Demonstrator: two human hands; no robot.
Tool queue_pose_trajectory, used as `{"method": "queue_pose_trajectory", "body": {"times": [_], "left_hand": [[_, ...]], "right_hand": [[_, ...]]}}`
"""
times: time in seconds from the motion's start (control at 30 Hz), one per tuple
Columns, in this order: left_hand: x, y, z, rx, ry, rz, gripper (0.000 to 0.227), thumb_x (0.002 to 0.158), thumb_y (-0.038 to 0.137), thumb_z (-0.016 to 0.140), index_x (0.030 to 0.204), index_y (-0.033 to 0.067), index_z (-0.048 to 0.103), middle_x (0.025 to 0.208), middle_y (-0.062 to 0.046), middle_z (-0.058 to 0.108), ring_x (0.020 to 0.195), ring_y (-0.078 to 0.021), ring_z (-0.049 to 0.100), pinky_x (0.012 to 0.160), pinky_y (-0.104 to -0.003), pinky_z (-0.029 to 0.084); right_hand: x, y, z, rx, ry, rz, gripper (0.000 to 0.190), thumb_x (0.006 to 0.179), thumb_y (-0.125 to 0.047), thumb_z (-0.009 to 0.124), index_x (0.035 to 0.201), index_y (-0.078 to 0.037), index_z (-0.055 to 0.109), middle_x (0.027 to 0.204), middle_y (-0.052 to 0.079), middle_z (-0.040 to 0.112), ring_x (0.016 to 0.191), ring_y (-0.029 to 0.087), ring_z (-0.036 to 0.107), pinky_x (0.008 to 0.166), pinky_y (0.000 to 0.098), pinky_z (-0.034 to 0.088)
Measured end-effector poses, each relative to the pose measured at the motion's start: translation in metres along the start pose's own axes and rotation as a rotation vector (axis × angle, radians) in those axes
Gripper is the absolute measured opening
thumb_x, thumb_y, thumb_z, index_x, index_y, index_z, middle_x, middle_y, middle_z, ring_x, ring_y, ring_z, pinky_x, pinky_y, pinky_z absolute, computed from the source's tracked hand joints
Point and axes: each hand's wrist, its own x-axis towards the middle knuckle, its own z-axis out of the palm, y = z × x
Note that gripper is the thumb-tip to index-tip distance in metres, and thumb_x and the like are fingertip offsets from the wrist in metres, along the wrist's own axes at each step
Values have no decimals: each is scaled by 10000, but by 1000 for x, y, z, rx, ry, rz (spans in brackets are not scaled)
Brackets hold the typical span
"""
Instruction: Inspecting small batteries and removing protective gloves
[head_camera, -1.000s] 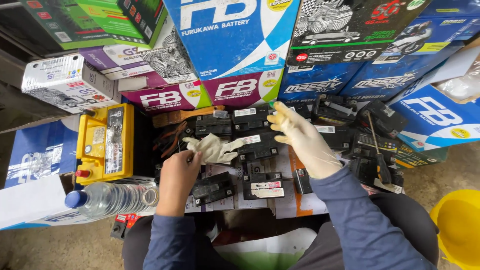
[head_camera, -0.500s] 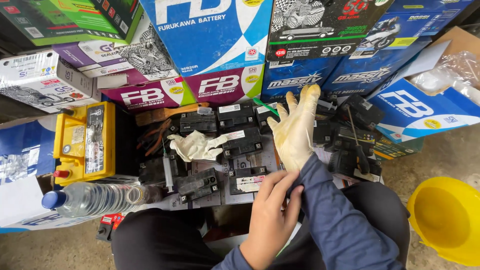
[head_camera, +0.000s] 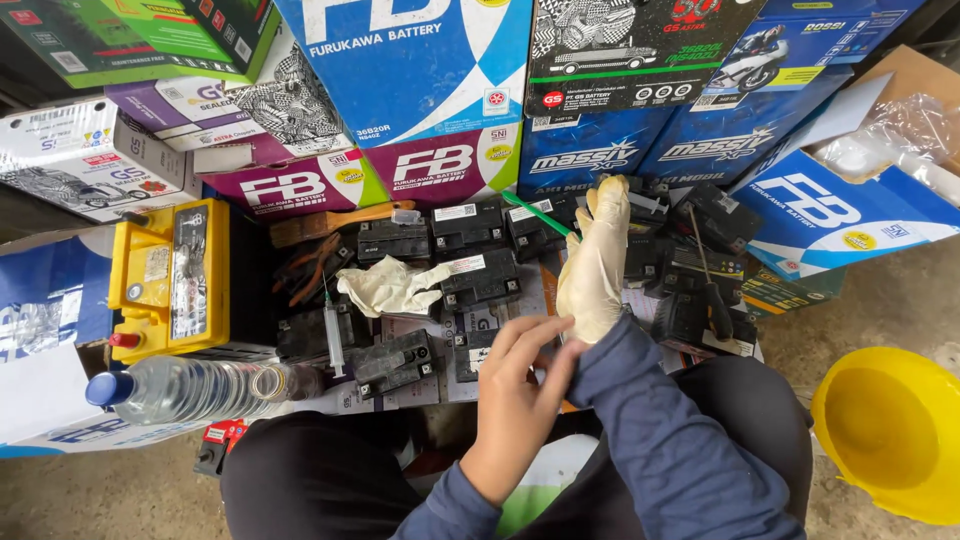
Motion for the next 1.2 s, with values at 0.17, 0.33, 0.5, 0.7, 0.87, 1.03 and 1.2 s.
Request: {"method": "queue_pose_trajectory", "body": {"times": [0.17, 0.33, 0.5, 0.7, 0.87, 1.03, 1.2], "left_hand": [[11, -5, 3, 114, 61, 209, 95, 1019, 62, 603, 1051, -9, 658, 1116, -171, 688, 1037, -291, 695, 934, -376, 572], [15, -22, 11, 61, 125, -22, 158, 1066, 150, 449, 1025, 33, 547, 979, -100, 625, 918, -244, 613, 852, -361, 490], [40, -79, 7, -350, 201, -343, 228, 1104, 132, 370, 1074, -13, 544, 875, -113, 603, 738, -214, 633, 668, -320, 561], [65, -112, -15, -794, 248, -561, 156, 1115, 175, 459, 1072, 38, 521, 906, -31, 542, 813, -167, 662, 718, -330, 604], [67, -87, -39, -721, 158, -554, 193, 1114, 228, 463, 1104, 51, 538, 938, -32, 557, 882, -166, 651, 772, -338, 595], [45, -14, -44, -383, -73, -362, 248, 935, 228, 718, 1096, 56, 636, 813, -79, 605, 800, -178, 585, 701, -330, 501], [43, 0, -39, -73, -86, -208, 437, 830, 268, 866, 1157, 48, 678, 646, -119, 589, 598, -187, 528, 538, -300, 456]], "right_hand": [[-2, -3, -3, -67, 34, 69, 774, 817, -640, 387, 1485, -255, 449, 1545, 40, 513, 1456, 240, 484, 1192, 450, 308], [-8, 3, 1, -126, 35, 66, 714, 816, -533, 416, 1477, -265, 440, 1493, 42, 526, 1415, 195, 497, 1178, 429, 331], [36, 73, -24, -286, -126, -104, 559, 1051, -339, 565, 1584, -317, 396, 1618, 153, 372, 1465, 406, 400, 1154, 625, 310], [-34, 13, 1, -348, -401, 176, 630, 993, -332, 560, 1586, -296, 349, 1625, 199, 354, 1425, 378, 459, 1012, 580, 540], [-56, -25, 7, -375, -464, 357, 728, 914, -443, 630, 1550, -140, 447, 1535, 205, 468, 1402, 326, 476, 1139, 512, 401], [-55, -46, 6, -362, -465, 458, 800, 874, -492, 665, 1530, -64, 504, 1473, 180, 531, 1360, 257, 498, 1195, 438, 339], [-58, -51, 0, -228, -314, 417, 710, 901, -425, 637, 1535, -138, 498, 1440, 66, 507, 1243, 106, 546, 1114, 300, 425]]}}
